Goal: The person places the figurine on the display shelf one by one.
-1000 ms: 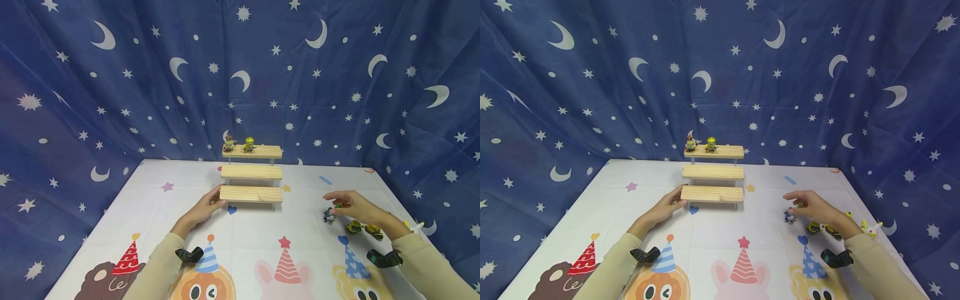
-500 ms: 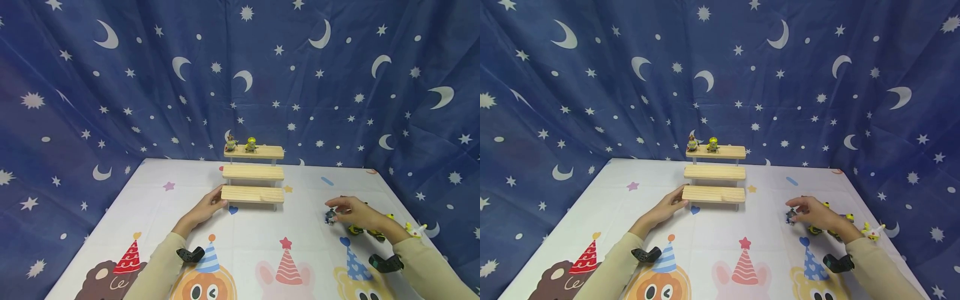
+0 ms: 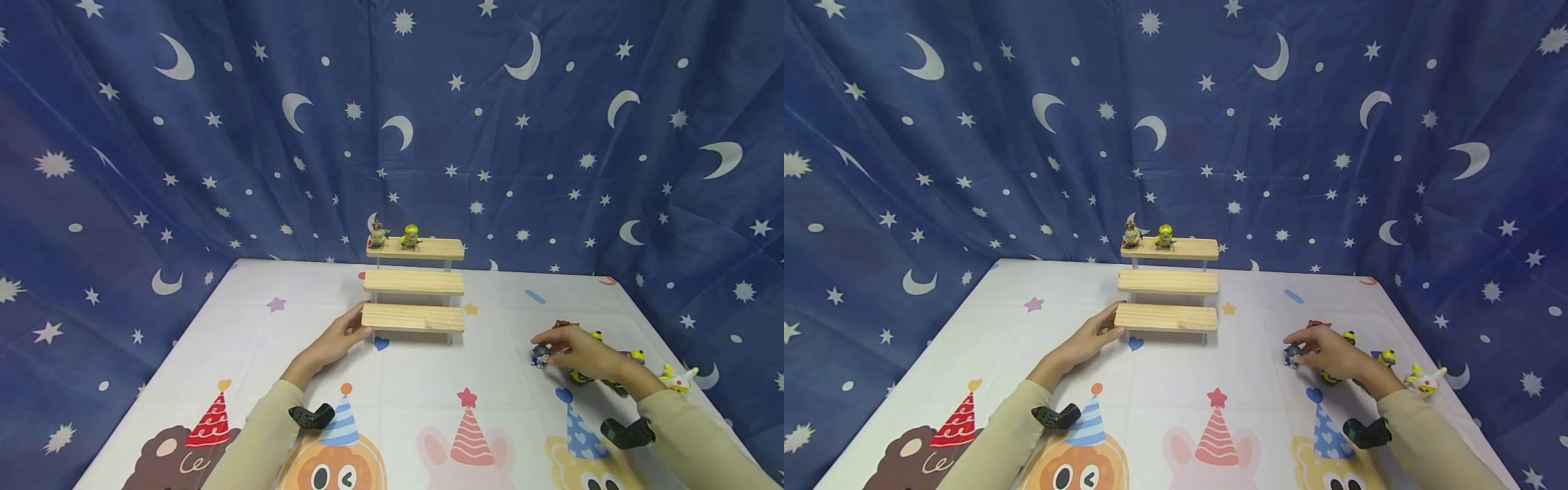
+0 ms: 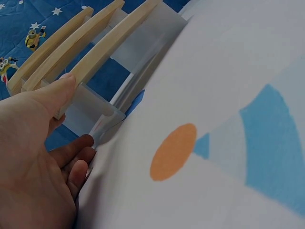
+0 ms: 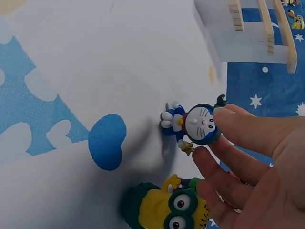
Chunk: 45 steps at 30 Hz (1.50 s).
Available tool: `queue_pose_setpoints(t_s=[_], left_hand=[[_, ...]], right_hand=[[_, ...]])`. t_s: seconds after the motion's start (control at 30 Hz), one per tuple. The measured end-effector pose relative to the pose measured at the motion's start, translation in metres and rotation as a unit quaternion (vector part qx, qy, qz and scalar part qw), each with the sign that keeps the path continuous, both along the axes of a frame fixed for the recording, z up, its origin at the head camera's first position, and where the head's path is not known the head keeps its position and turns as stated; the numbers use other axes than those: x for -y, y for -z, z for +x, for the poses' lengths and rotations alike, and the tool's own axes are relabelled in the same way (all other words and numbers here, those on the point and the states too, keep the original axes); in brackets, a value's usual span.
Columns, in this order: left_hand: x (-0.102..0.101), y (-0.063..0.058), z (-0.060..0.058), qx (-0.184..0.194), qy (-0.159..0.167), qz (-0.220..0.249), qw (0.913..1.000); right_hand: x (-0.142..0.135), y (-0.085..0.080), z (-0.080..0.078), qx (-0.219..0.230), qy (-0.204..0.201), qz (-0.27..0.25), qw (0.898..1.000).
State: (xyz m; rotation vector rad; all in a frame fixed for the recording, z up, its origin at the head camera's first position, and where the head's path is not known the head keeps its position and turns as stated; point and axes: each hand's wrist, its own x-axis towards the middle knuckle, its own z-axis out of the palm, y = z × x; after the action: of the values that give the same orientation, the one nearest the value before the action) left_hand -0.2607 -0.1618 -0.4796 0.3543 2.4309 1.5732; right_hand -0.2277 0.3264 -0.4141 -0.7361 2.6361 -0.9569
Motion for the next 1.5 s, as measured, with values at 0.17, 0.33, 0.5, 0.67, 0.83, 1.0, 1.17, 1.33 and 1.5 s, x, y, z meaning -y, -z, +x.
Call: queue_pose_setpoints(t_s=[0.17, 0.33, 0.5, 0.67, 0.83, 1.0, 1.17, 1.33, 1.5], left_hand=[[-0.001, -0.002, 0.0, 0.001, 0.006, 0.001, 1.0], [0.0, -0.002, -0.001, -0.004, 0.011, -0.006, 0.9999], [0.001, -0.002, -0.001, -0.003, 0.011, -0.011, 0.9999], [0.001, -0.004, 0.0, -0.008, 0.007, -0.014, 0.9998], [0.001, -0.004, 0.001, -0.01, 0.007, -0.013, 0.9998], [0.0, -0.003, 0.001, -0.004, 0.007, -0.005, 1.0], [0.0, -0.002, 0.001, -0.006, 0.007, -0.01, 0.9999], [0.0, 0.0, 0.0, -0.007, 0.009, -0.005, 0.9999], [0.001, 0.0, -0.001, -0.007, 0.011, -0.006, 0.9999]], right_hand=[[0.0, 0.003, 0.0, -0.005, 0.008, -0.007, 1.0], [0.003, 0.005, -0.001, -0.023, 0.031, 0.011, 0.999], [0.006, 0.007, -0.002, -0.029, 0.041, 0.02, 0.999], [0.006, 0.007, -0.004, -0.037, 0.047, 0.023, 0.998], [0.006, 0.01, -0.005, -0.043, 0.059, 0.031, 0.997], [0.008, 0.011, -0.005, -0.033, 0.064, 0.026, 0.997], [0.015, 0.005, -0.007, -0.024, 0.06, 0.003, 0.998], [0.025, -0.004, -0.011, -0.028, 0.057, -0.016, 0.998], [0.035, -0.015, -0.021, -0.041, 0.044, -0.029, 0.998]])
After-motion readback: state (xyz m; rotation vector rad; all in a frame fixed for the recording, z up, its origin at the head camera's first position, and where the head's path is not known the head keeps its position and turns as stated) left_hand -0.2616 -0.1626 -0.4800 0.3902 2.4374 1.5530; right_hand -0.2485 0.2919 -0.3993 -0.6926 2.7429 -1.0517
